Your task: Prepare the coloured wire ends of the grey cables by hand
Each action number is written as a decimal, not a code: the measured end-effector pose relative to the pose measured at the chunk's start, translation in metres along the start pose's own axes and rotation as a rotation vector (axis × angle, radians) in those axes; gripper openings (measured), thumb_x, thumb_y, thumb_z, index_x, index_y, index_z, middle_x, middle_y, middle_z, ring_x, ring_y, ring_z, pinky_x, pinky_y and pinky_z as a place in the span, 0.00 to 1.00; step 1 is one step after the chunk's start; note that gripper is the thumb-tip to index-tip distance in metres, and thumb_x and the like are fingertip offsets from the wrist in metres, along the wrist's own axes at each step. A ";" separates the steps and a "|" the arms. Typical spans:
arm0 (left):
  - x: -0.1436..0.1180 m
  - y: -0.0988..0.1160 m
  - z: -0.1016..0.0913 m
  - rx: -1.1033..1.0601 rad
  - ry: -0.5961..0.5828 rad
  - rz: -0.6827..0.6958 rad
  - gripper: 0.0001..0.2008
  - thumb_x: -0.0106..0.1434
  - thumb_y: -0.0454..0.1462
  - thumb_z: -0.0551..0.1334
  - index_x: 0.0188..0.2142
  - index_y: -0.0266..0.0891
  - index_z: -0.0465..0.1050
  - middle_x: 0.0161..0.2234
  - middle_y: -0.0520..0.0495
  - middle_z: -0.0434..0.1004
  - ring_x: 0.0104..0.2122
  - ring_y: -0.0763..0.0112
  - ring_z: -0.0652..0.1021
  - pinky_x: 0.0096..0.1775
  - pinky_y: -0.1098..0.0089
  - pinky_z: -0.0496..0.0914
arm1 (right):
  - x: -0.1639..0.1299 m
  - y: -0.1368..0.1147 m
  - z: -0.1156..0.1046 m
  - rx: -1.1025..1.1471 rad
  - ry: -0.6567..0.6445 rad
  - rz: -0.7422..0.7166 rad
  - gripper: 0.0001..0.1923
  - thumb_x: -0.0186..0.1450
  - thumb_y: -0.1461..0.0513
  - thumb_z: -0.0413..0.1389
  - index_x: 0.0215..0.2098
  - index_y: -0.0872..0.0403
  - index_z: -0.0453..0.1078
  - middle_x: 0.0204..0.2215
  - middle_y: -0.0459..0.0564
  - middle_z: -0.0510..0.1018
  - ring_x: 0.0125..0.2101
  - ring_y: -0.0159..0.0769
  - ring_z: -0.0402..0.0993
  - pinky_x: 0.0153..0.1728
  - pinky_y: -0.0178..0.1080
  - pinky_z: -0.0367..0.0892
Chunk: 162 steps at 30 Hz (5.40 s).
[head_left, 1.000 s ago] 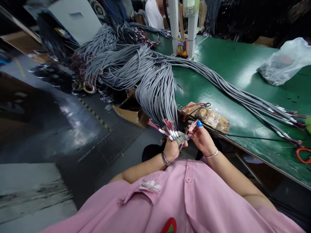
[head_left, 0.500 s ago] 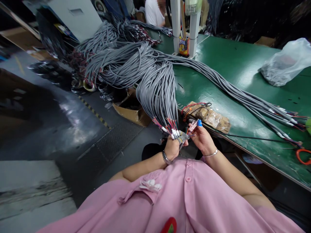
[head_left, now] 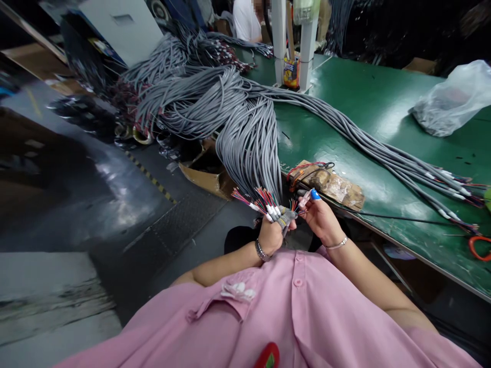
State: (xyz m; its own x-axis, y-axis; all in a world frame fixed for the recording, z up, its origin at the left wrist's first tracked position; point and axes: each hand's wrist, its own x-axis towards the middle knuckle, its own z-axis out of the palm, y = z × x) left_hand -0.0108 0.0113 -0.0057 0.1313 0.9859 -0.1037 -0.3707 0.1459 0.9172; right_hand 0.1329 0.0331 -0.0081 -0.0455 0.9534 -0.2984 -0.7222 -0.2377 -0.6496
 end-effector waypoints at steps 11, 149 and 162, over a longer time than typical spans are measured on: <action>0.005 0.004 0.006 0.047 0.026 -0.015 0.10 0.56 0.39 0.64 0.22 0.36 0.72 0.18 0.51 0.71 0.18 0.77 0.69 0.23 0.73 0.62 | -0.001 0.000 0.002 0.044 -0.009 -0.020 0.12 0.57 0.54 0.64 0.35 0.53 0.75 0.33 0.47 0.81 0.28 0.30 0.73 0.30 0.33 0.70; 0.034 0.012 -0.017 -0.111 -0.365 -0.270 0.13 0.46 0.40 0.71 0.22 0.32 0.74 0.13 0.50 0.70 0.13 0.76 0.69 0.19 0.74 0.63 | 0.001 0.003 -0.011 -0.489 0.102 -0.329 0.22 0.61 0.43 0.55 0.28 0.53 0.72 0.21 0.44 0.71 0.21 0.27 0.61 0.24 0.32 0.61; 0.046 0.006 -0.018 -0.090 -0.423 -0.436 0.12 0.44 0.39 0.71 0.23 0.31 0.73 0.17 0.47 0.74 0.12 0.77 0.69 0.16 0.75 0.64 | 0.011 0.009 -0.004 -0.068 0.042 -0.085 0.21 0.54 0.44 0.62 0.33 0.51 0.72 0.27 0.46 0.75 0.25 0.31 0.68 0.25 0.33 0.66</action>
State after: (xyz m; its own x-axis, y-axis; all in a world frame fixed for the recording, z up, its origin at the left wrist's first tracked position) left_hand -0.0234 0.0594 -0.0121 0.6353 0.7183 -0.2837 -0.2743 0.5532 0.7866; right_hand 0.1287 0.0410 -0.0207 0.0439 0.9624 -0.2681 -0.6735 -0.1696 -0.7194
